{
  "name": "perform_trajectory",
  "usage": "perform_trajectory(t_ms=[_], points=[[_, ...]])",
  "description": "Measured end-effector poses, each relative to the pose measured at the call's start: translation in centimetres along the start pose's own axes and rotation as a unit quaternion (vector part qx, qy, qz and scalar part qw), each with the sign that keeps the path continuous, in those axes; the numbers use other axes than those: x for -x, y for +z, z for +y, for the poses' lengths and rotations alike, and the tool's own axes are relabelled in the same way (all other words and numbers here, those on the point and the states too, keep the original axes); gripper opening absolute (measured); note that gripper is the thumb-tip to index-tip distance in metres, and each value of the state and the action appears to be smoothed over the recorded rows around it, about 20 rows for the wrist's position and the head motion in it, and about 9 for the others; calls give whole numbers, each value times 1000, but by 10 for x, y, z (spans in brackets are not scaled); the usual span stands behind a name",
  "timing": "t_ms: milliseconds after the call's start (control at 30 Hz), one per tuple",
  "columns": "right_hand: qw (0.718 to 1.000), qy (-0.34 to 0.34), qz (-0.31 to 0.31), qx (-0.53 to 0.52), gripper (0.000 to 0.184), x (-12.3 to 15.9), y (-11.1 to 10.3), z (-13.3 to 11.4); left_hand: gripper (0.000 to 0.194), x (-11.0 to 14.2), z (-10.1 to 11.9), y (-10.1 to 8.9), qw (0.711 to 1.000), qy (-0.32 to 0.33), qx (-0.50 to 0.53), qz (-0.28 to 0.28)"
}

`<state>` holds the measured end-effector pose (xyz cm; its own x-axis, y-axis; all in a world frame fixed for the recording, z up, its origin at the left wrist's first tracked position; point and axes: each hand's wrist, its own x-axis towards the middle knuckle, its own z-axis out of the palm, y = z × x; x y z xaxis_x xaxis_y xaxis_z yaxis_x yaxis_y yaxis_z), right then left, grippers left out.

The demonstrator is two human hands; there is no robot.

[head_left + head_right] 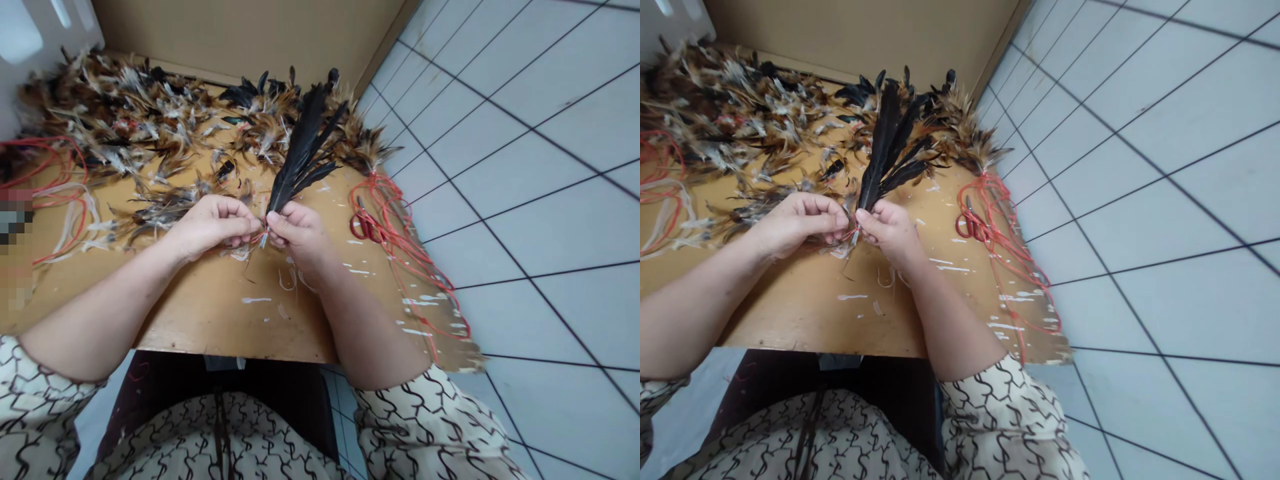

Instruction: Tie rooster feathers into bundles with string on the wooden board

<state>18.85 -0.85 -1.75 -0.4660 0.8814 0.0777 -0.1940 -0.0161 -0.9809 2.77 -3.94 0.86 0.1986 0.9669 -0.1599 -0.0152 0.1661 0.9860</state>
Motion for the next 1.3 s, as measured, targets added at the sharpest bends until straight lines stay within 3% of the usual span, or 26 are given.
perform_trajectory(t_ms=[333, 767, 1033, 1300], points=[[998, 1, 12, 62, 46, 1, 1, 3, 8, 1, 1, 4, 999, 20, -37, -23], [998, 28, 30, 55, 48, 1, 2, 1, 10, 2, -8, 4, 974, 150, -170, -15], [999, 43, 22, 20, 44, 0, 1, 1, 7, 3, -7, 4, 982, 138, -123, -38], [999, 47, -11, -12, 47, -2, -1, 2, 6, 6, -4, 3, 974, 164, -153, -29]])
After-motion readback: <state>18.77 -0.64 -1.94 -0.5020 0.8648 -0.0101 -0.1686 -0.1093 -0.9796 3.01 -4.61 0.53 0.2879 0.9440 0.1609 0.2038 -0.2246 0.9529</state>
